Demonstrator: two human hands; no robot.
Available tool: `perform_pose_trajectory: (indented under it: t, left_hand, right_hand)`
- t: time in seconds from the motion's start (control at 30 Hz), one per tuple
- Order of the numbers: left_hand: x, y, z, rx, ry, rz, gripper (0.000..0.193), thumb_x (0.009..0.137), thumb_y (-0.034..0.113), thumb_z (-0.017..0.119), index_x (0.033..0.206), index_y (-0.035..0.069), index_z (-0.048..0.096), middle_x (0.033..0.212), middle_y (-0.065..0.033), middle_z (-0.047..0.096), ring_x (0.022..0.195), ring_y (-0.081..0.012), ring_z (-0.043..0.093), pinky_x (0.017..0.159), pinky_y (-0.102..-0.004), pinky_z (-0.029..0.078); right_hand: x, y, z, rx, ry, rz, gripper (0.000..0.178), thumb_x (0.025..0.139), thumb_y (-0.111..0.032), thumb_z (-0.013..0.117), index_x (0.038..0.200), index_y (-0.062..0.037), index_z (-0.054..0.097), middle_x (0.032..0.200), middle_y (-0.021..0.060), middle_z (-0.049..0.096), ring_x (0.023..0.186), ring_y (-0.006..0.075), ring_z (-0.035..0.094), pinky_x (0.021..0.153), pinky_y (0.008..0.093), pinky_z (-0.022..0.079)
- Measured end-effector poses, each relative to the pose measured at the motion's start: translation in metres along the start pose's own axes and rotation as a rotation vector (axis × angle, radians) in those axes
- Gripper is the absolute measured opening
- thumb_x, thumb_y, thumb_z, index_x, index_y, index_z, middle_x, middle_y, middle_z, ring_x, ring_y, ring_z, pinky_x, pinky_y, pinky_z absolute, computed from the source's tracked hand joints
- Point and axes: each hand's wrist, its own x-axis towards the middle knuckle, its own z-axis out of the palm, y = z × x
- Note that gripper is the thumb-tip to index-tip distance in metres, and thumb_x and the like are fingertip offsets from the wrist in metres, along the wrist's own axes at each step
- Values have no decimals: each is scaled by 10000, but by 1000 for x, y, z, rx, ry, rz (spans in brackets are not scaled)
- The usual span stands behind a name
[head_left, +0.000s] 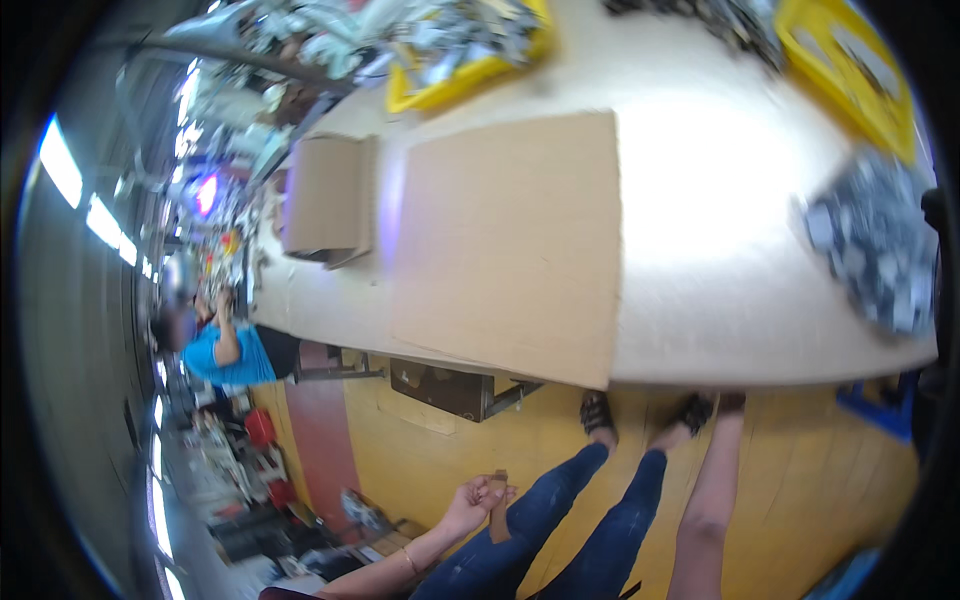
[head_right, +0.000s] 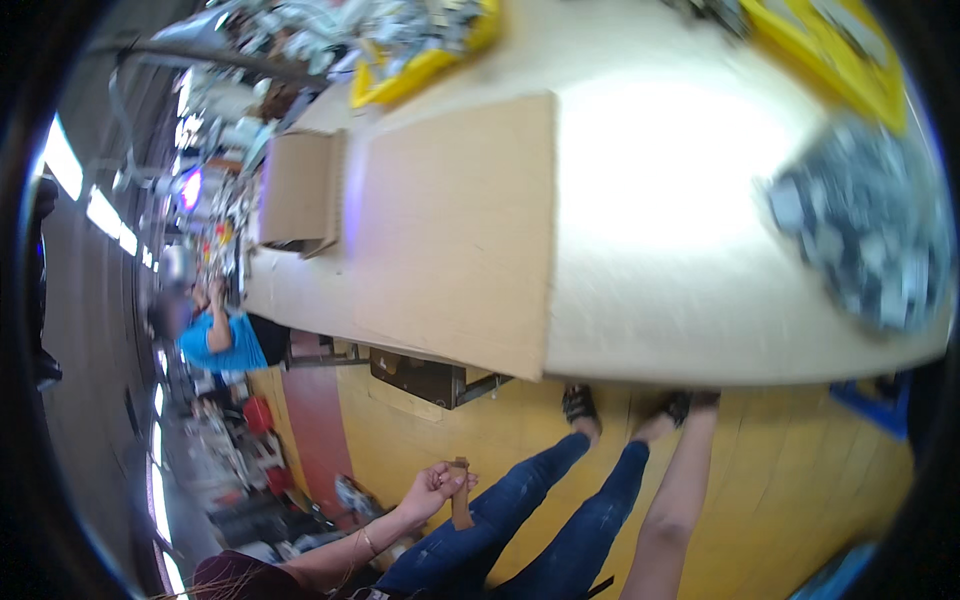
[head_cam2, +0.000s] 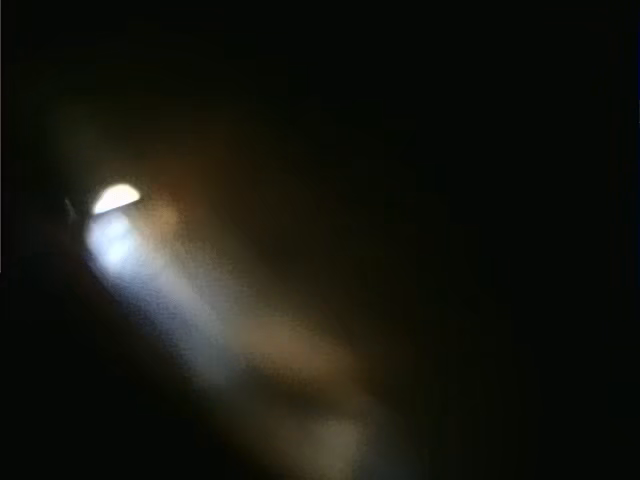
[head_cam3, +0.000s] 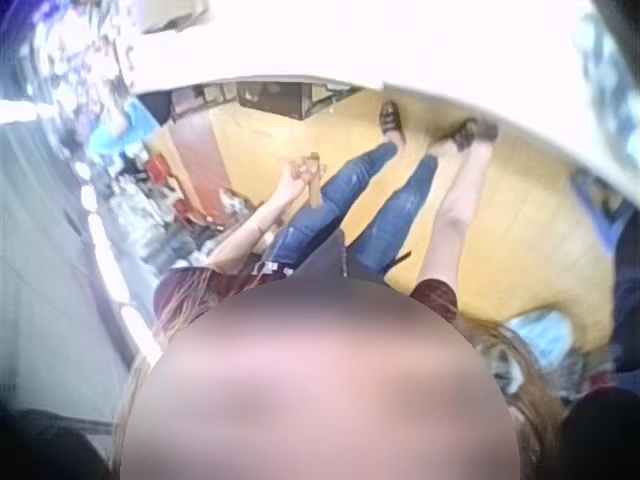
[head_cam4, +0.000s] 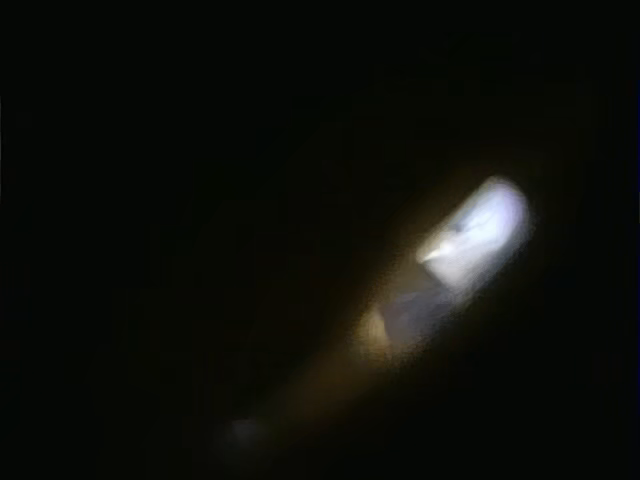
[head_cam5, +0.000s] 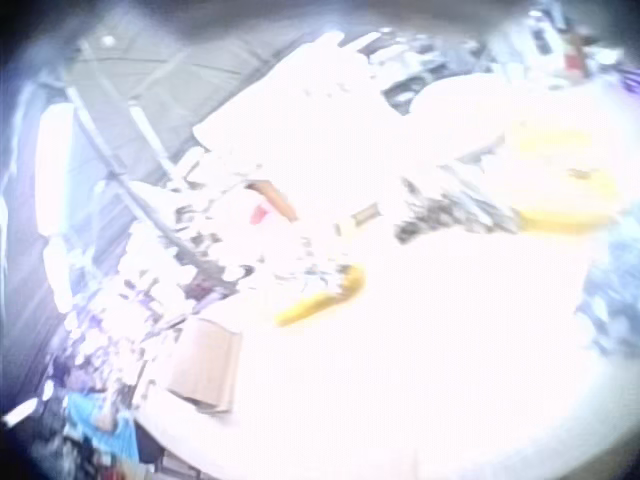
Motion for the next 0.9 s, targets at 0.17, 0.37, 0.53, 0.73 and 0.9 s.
perform_pose_trajectory:
  t: [0.17,0.37,0.53,0.73,0.9]
  left_hand:
    - [-17,2,16,-165,124,60,231,957,28,472,1169,-61,453,1115,-176,634,1063,-206,615,960,-308,474]
    - [-44,16,39,-269,184,45,265,951,5,462,1206,-65,444,1113,-173,635,1067,-206,611,968,-298,463]
    - [-52,66,51,-375,123,224,242,952,19,476,1180,-61,459,1105,-170,640,1065,-202,609,962,-304,464]
    - [-70,161,23,-491,53,513,357,945,0,481,1277,-36,354,1120,-180,627,1084,-216,598,961,-319,466]
    - [-74,245,-21,-457,-105,740,581,921,-51,481,1415,-14,176,1115,-185,617,1051,-218,613,956,-328,461]
  right_hand:
    - [60,2,-1,-467,123,-32,228,862,-195,539,1021,-60,631,1030,94,627,926,222,600,785,390,502]
    - [64,-4,-6,-1290,189,-163,293,870,-270,530,1065,-75,629,1062,117,628,954,239,597,820,408,490]
    - [-4,-16,13,-1888,-71,-359,350,877,-333,524,1102,-87,628,1089,135,628,978,254,594,849,424,479]
    - [-221,-99,74,-1347,-1081,9,244,811,-262,715,968,-76,709,934,80,699,828,134,656,764,276,511]
    - [-384,-215,229,-986,-1070,-198,370,805,-247,747,1108,-53,659,756,24,598,670,98,521,635,249,452]
